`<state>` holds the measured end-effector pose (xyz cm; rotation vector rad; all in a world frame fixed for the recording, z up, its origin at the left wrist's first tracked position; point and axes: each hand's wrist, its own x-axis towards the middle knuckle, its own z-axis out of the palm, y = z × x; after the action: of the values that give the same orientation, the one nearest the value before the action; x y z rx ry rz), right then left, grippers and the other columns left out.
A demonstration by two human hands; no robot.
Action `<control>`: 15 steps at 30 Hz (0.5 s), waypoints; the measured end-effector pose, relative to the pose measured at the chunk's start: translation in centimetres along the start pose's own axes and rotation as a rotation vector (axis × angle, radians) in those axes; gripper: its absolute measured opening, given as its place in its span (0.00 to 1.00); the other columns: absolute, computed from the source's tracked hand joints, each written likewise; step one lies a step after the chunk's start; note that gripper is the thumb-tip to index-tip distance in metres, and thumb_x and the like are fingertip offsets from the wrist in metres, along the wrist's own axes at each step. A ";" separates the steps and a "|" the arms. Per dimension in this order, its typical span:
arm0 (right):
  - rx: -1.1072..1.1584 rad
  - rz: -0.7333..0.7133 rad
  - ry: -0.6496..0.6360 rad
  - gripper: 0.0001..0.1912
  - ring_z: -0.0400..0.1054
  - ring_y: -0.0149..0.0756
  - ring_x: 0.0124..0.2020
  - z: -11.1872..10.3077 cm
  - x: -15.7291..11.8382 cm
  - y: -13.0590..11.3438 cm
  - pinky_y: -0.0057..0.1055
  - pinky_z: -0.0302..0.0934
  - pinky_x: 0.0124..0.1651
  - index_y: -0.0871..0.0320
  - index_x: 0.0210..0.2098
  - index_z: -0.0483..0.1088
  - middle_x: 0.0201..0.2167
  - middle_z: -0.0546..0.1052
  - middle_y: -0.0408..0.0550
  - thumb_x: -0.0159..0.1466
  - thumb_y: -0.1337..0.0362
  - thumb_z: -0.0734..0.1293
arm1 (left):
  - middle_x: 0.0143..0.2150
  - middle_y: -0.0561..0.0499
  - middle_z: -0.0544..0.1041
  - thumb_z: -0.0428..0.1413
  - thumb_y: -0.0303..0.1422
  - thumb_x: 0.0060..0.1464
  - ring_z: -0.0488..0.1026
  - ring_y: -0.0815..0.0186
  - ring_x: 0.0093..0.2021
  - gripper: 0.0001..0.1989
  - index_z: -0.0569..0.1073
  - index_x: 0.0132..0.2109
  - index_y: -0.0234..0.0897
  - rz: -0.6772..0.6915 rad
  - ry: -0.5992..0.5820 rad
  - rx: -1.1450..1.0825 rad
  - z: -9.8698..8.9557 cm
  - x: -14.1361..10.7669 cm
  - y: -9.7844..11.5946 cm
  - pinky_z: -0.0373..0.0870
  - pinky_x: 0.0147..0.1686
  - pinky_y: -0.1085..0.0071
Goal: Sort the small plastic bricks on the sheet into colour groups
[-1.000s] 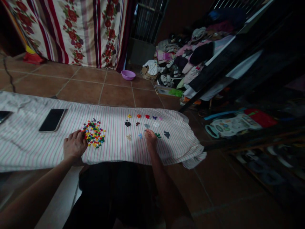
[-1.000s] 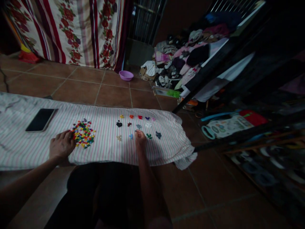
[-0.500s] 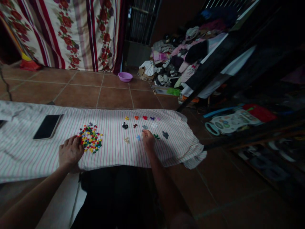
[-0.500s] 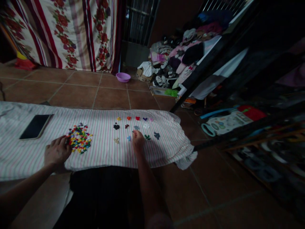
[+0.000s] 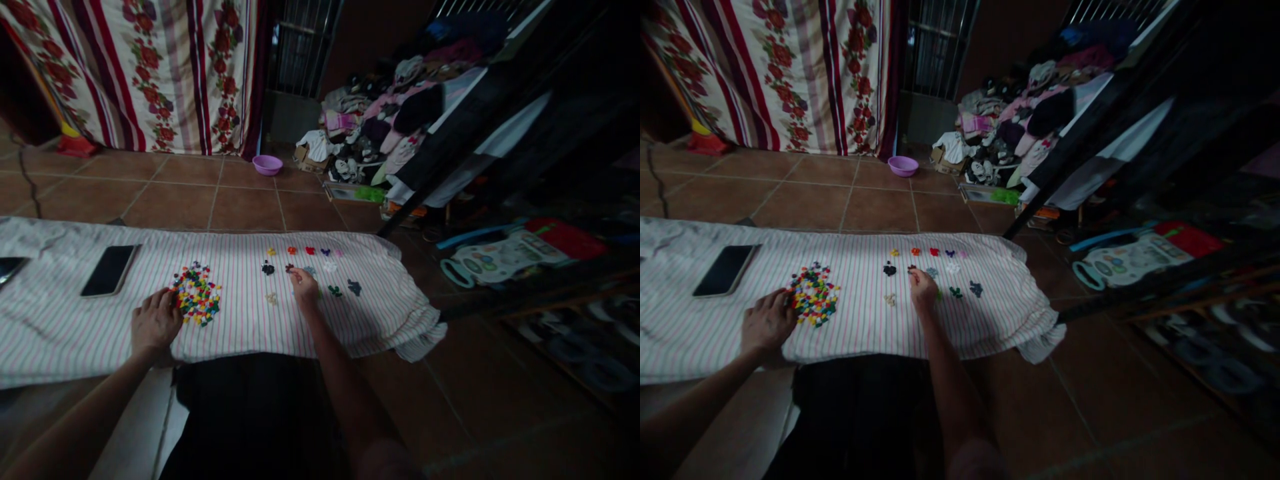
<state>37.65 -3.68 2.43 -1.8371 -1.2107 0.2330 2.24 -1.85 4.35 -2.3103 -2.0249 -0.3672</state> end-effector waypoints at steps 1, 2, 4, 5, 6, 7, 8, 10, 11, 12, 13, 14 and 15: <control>0.015 0.013 0.007 0.13 0.72 0.36 0.36 -0.1 -0.1 0.0 0.31 0.63 0.43 0.55 0.39 0.76 0.35 0.79 0.47 0.59 0.63 0.62 | 0.60 0.40 0.68 0.41 0.34 0.58 0.66 0.49 0.56 0.21 0.66 0.56 0.33 -0.001 -0.007 -0.003 -0.2 0.0 0.1 0.63 0.48 0.53; 0.028 0.028 0.017 0.13 0.72 0.37 0.36 -0.3 -0.2 0.1 0.31 0.63 0.42 0.55 0.39 0.76 0.35 0.79 0.47 0.59 0.63 0.62 | 0.59 0.39 0.68 0.41 0.34 0.58 0.66 0.48 0.56 0.21 0.66 0.56 0.33 -0.004 -0.013 -0.010 -0.3 0.0 0.2 0.63 0.48 0.52; 0.034 0.056 0.055 0.14 0.72 0.37 0.36 -1.2 -0.5 0.5 0.31 0.63 0.42 0.56 0.39 0.76 0.34 0.80 0.47 0.59 0.62 0.61 | 0.59 0.37 0.68 0.42 0.34 0.57 0.65 0.46 0.56 0.21 0.67 0.55 0.31 -0.005 -0.021 -0.032 -0.7 0.0 0.4 0.63 0.49 0.50; 0.020 0.070 0.082 0.14 0.72 0.37 0.36 -1.8 -0.6 0.9 0.31 0.63 0.42 0.56 0.39 0.76 0.34 0.80 0.48 0.59 0.61 0.60 | 0.59 0.36 0.68 0.43 0.33 0.57 0.65 0.45 0.56 0.21 0.67 0.55 0.31 -0.002 -0.024 -0.048 -0.9 0.0 0.5 0.63 0.49 0.49; -0.002 0.085 0.115 0.15 0.72 0.37 0.36 -2.6 -0.7 1.3 0.31 0.63 0.42 0.56 0.39 0.76 0.34 0.80 0.48 0.59 0.61 0.60 | 0.58 0.35 0.68 0.44 0.33 0.57 0.65 0.44 0.56 0.21 0.67 0.55 0.31 0.002 -0.026 -0.063 -1.1 0.0 0.6 0.63 0.49 0.48; -0.029 0.095 0.148 0.16 0.72 0.37 0.36 -3.4 -0.7 1.9 0.31 0.62 0.42 0.56 0.39 0.76 0.34 0.79 0.48 0.59 0.60 0.59 | 0.58 0.34 0.69 0.44 0.32 0.56 0.65 0.44 0.56 0.21 0.67 0.55 0.30 0.001 -0.028 -0.076 -1.2 0.0 0.6 0.63 0.49 0.48; -0.058 0.103 0.183 0.16 0.71 0.38 0.36 -4.3 -0.8 2.5 0.31 0.62 0.42 0.57 0.39 0.76 0.35 0.79 0.49 0.59 0.61 0.59 | 0.58 0.33 0.69 0.45 0.32 0.56 0.66 0.43 0.56 0.21 0.67 0.54 0.30 -0.001 -0.030 -0.084 -1.3 0.0 0.7 0.63 0.49 0.48; -0.116 0.121 0.251 0.16 0.71 0.39 0.36 -6.2 -0.8 3.9 0.32 0.61 0.43 0.59 0.38 0.76 0.35 0.79 0.52 0.58 0.61 0.59 | 0.58 0.32 0.69 0.45 0.32 0.56 0.66 0.43 0.56 0.21 0.67 0.55 0.30 -0.007 -0.034 -0.090 -1.5 -0.1 0.8 0.63 0.49 0.47; -0.146 0.135 0.284 0.16 0.70 0.39 0.37 -7.1 -0.8 4.7 0.32 0.61 0.43 0.59 0.37 0.76 0.35 0.79 0.53 0.58 0.61 0.59 | 0.58 0.32 0.69 0.45 0.32 0.56 0.66 0.43 0.56 0.21 0.67 0.55 0.30 -0.013 -0.036 -0.088 -1.5 -0.1 0.9 0.63 0.50 0.47; -0.176 0.152 0.313 0.17 0.70 0.39 0.37 -7.9 -0.9 5.5 0.32 0.60 0.43 0.59 0.37 0.76 0.35 0.78 0.53 0.58 0.61 0.58 | 0.58 0.33 0.69 0.44 0.32 0.56 0.66 0.44 0.56 0.21 0.67 0.55 0.30 -0.017 -0.037 -0.085 -1.5 -0.1 0.9 0.63 0.50 0.47; -0.204 0.170 0.338 0.17 0.69 0.40 0.37 -8.7 -0.9 6.3 0.33 0.60 0.44 0.60 0.37 0.76 0.35 0.78 0.54 0.58 0.61 0.58 | 0.58 0.33 0.69 0.44 0.32 0.56 0.66 0.44 0.56 0.21 0.67 0.55 0.30 -0.020 -0.037 -0.084 -1.5 -0.1 0.9 0.63 0.50 0.47; -0.231 0.187 0.355 0.18 0.69 0.41 0.38 -9.3 -1.0 7.0 0.33 0.60 0.44 0.60 0.38 0.76 0.36 0.78 0.54 0.58 0.61 0.58 | 0.58 0.34 0.68 0.44 0.33 0.56 0.66 0.44 0.56 0.21 0.67 0.55 0.31 -0.022 -0.039 -0.085 -1.5 -0.1 0.9 0.63 0.50 0.47; -0.257 0.205 0.365 0.18 0.68 0.41 0.38 -9.9 -1.1 7.7 0.33 0.60 0.43 0.60 0.39 0.76 0.36 0.78 0.55 0.58 0.61 0.57 | 0.59 0.34 0.68 0.44 0.33 0.56 0.66 0.43 0.56 0.22 0.66 0.55 0.31 -0.027 -0.043 -0.086 -1.5 -0.1 0.8 0.63 0.50 0.47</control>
<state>47.75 -11.21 2.01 -2.1155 -0.8285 -0.1491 2.84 -2.32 5.86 -2.3626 -2.1019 -0.4181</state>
